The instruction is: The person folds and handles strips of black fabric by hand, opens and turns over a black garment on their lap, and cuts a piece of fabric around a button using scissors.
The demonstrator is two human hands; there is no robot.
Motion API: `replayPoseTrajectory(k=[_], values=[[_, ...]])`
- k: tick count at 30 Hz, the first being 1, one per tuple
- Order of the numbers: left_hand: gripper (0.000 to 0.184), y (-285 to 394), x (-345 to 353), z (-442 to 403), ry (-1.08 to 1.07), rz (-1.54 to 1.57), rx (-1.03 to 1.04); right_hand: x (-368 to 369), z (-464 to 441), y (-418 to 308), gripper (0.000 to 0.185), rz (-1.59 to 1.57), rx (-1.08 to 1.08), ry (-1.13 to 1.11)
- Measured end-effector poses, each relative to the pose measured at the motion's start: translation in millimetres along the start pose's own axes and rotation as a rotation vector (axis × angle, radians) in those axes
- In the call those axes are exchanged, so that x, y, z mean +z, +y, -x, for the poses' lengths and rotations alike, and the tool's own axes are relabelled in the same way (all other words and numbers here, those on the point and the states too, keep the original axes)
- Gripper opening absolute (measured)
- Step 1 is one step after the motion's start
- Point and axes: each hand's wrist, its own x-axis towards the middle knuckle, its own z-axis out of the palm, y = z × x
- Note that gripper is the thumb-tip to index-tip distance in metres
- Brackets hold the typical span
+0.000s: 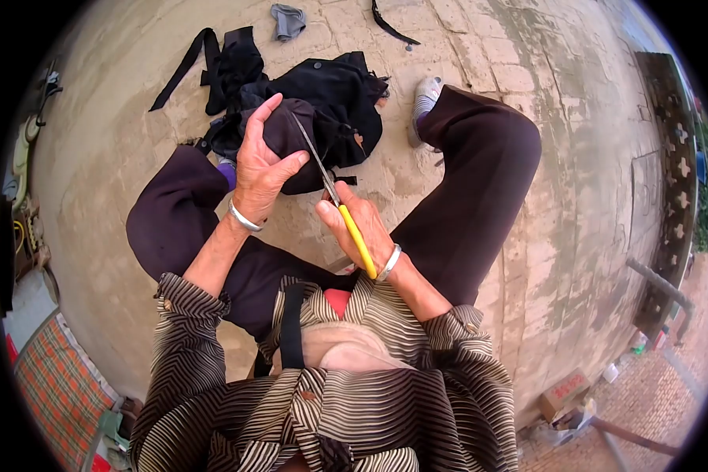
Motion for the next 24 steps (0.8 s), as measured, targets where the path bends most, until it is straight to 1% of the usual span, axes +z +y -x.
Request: replayPoseTrajectory(k=[7,10,12,13,14,15,16,17,19,21,23,24], values=[[0.079,-2,-1,0,0.004,0.002,-0.031,4,1,-1,0.038,0.001,0.07,0.056],[0.077,-4,-2,0,-0.003,-0.043,0.025,4,2,-2,0.037,0.018,0.053,0.067],[0.064,0,-3,0,0.01,-0.057,-0.005,2,2,-2,0.036,0.019,0.052,0.064],[0.064,3,-4,-2,0.011,-0.059,-0.003,2,3,-2,0.034,0.019,0.058,0.064],[0.056,5,-6,-5,0.026,0.205,-0.154,3,4,0,0.034,0.018,0.056,0.062],[0.048,5,-9,-8,0.04,0.471,-0.302,3,5,4,0.034,0.057,0.001,0.059],[0.039,1,-17,-11,0.033,0.452,-0.329,3,7,7,0.034,0.096,-0.052,0.056],[0.039,-2,-23,-12,0.036,0.451,-0.328,2,9,9,0.034,0.095,-0.053,0.053],[0.036,-8,-34,-15,-0.023,0.457,-0.434,0,11,11,0.035,0.144,0.003,0.011],[0.033,-9,-34,-16,-0.02,0.436,-0.458,0,12,13,0.036,0.161,-0.014,0.018],[0.033,-16,-35,-15,-0.003,0.079,-0.303,-1,14,12,0.038,0.179,-0.03,0.027],[0.033,-16,-33,-13,-0.003,0.079,-0.303,-1,15,11,0.038,0.198,0.002,0.002]])
